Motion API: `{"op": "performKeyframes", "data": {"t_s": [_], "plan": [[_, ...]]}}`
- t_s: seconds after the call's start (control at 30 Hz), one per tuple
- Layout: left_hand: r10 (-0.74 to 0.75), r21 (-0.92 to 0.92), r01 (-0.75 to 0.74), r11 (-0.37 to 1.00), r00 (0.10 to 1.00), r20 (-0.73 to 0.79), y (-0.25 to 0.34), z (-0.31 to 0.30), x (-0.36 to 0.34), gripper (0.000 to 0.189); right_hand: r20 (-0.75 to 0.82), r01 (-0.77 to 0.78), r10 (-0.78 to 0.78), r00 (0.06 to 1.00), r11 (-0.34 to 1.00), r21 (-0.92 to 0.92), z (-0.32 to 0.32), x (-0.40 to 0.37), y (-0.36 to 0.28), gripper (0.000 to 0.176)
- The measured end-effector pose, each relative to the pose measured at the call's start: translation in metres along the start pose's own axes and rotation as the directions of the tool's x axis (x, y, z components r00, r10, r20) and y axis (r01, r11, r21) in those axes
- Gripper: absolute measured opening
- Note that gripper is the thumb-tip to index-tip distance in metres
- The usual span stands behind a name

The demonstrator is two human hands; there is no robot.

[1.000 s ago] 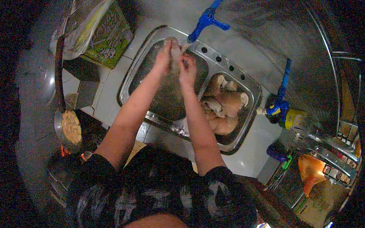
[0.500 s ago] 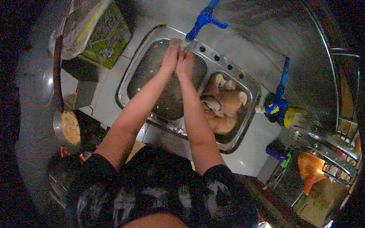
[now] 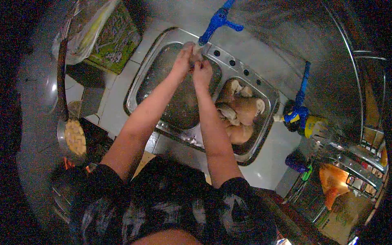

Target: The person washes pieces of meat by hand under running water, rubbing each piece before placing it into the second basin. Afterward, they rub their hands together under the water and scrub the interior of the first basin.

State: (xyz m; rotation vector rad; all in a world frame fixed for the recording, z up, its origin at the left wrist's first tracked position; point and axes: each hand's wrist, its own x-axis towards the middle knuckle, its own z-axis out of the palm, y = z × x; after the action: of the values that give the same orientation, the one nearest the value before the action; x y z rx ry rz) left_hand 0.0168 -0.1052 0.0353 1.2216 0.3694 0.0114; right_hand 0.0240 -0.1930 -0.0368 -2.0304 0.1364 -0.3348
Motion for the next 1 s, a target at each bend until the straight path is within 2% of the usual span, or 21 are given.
{"op": "performKeyframes", "data": {"t_s": [0.03, 0.07, 0.1, 0.13, 0.17, 0.23, 0.27, 0.3, 0.33, 0.47, 0.57, 0.63, 0.67, 0.73, 0.77, 0.83, 0.87, 0.93, 0.97, 1.0], "plan": [[-0.027, -0.084, 0.027, 0.996, 1.0, -0.005, 0.005, 0.001, -0.005, 0.047, 0.064, 0.026, -0.021, 0.998, 0.996, -0.084, -0.005, -0.001, -0.001, 0.019], [-0.028, -0.084, 0.027, 0.996, 1.0, -0.005, 0.0, -0.001, -0.001, 0.047, 0.064, 0.026, -0.02, 0.998, 0.996, -0.085, -0.009, -0.004, -0.003, 0.019], [-0.041, -0.094, 0.041, 0.995, 0.999, 0.01, -0.002, -0.005, 0.002, 0.048, 0.141, -0.169, 0.149, 0.979, 0.976, 0.139, -0.012, -0.007, -0.002, 0.018], [-0.054, -0.104, 0.056, 0.993, 0.998, 0.024, -0.005, -0.008, 0.005, 0.049, 0.253, -0.366, 0.291, 0.923, 0.868, 0.335, -0.014, -0.009, -0.001, 0.019], [-0.055, -0.103, 0.057, 0.993, 0.998, 0.022, -0.009, -0.01, 0.006, 0.049, 0.255, -0.367, 0.292, 0.922, 0.868, 0.335, -0.016, -0.008, 0.005, 0.019], [0.062, -0.069, -0.062, 0.996, 0.998, 0.004, -0.003, -0.012, 0.003, 0.041, 0.326, -0.328, 0.263, 0.908, 0.93, 0.164, -0.019, -0.007, 0.012, 0.036], [0.063, -0.067, -0.063, 0.996, 0.998, 0.003, -0.001, -0.012, 0.003, 0.041, 0.327, -0.328, 0.262, 0.908, 0.93, 0.166, -0.017, -0.006, 0.015, 0.036], [0.044, -0.108, -0.042, 0.993, 0.999, 0.012, 0.0, -0.012, 0.002, 0.039, 0.176, -0.053, 0.034, 0.984, 0.994, 0.1, -0.018, -0.006, -0.005, 0.038], [0.023, -0.148, -0.02, 0.989, 0.999, 0.022, 0.0, -0.012, 0.002, 0.037, 0.043, 0.215, -0.215, 0.976, 0.977, -0.008, -0.018, -0.007, -0.019, 0.039], [0.012, -0.257, -0.009, 0.966, 1.0, 0.01, 0.003, -0.004, -0.002, 0.034, 0.076, 0.14, -0.145, 0.986, 0.988, 0.065, -0.009, -0.016, -0.038, 0.039], [-0.048, -0.333, 0.03, 0.942, 0.998, -0.047, 0.012, -0.001, -0.008, 0.033, 0.145, 0.146, -0.141, 0.979, 0.989, -0.023, -0.009, -0.012, -0.035, 0.034], [-0.047, -0.347, 0.031, 0.937, 0.998, -0.038, 0.01, -0.003, -0.006, 0.032, -0.048, 0.317, -0.334, 0.941, 0.925, -0.209, -0.004, -0.01, -0.031, 0.029], [-0.047, -0.347, 0.031, 0.938, 0.998, -0.038, 0.008, -0.004, -0.007, 0.032, -0.048, 0.317, -0.333, 0.942, 0.925, -0.208, -0.004, -0.01, -0.028, 0.029], [-0.024, -0.336, 0.02, 0.942, 1.0, -0.008, 0.019, -0.005, -0.017, 0.032, 0.087, 0.318, -0.307, 0.948, 0.892, -0.321, -0.009, -0.008, -0.031, 0.022], [-0.022, -0.336, 0.018, 0.942, 1.0, -0.01, 0.013, -0.01, -0.013, 0.032, 0.088, 0.32, -0.308, 0.947, 0.892, -0.32, -0.01, -0.007, -0.032, 0.022], [-0.022, -0.386, 0.039, 0.922, 0.999, 0.048, 0.006, -0.022, -0.008, 0.033, 0.101, 0.424, -0.413, 0.905, 0.855, -0.298, -0.009, -0.004, -0.03, 0.019], [-0.022, -0.386, 0.038, 0.922, 0.999, 0.046, 0.002, -0.028, -0.007, 0.033, 0.102, 0.424, -0.414, 0.905, 0.856, -0.296, -0.008, -0.001, -0.029, 0.019], [-0.162, -0.278, 0.148, 0.949, 0.986, -0.027, 0.022, -0.032, -0.018, 0.035, 0.316, 0.283, -0.161, 0.935, 0.875, -0.393, -0.006, 0.007, -0.022, 0.026], [-0.162, -0.275, 0.148, 0.95, 0.986, -0.028, 0.02, -0.038, -0.016, 0.035, 0.316, 0.281, -0.16, 0.935, 0.876, -0.391, -0.006, 0.009, -0.019, 0.026], [-0.168, -0.263, 0.162, 0.951, 0.986, 0.001, 0.02, -0.042, -0.012, 0.039, 0.389, 0.081, 0.009, 0.921, 0.973, -0.214, -0.006, 0.012, -0.019, 0.035]]}}
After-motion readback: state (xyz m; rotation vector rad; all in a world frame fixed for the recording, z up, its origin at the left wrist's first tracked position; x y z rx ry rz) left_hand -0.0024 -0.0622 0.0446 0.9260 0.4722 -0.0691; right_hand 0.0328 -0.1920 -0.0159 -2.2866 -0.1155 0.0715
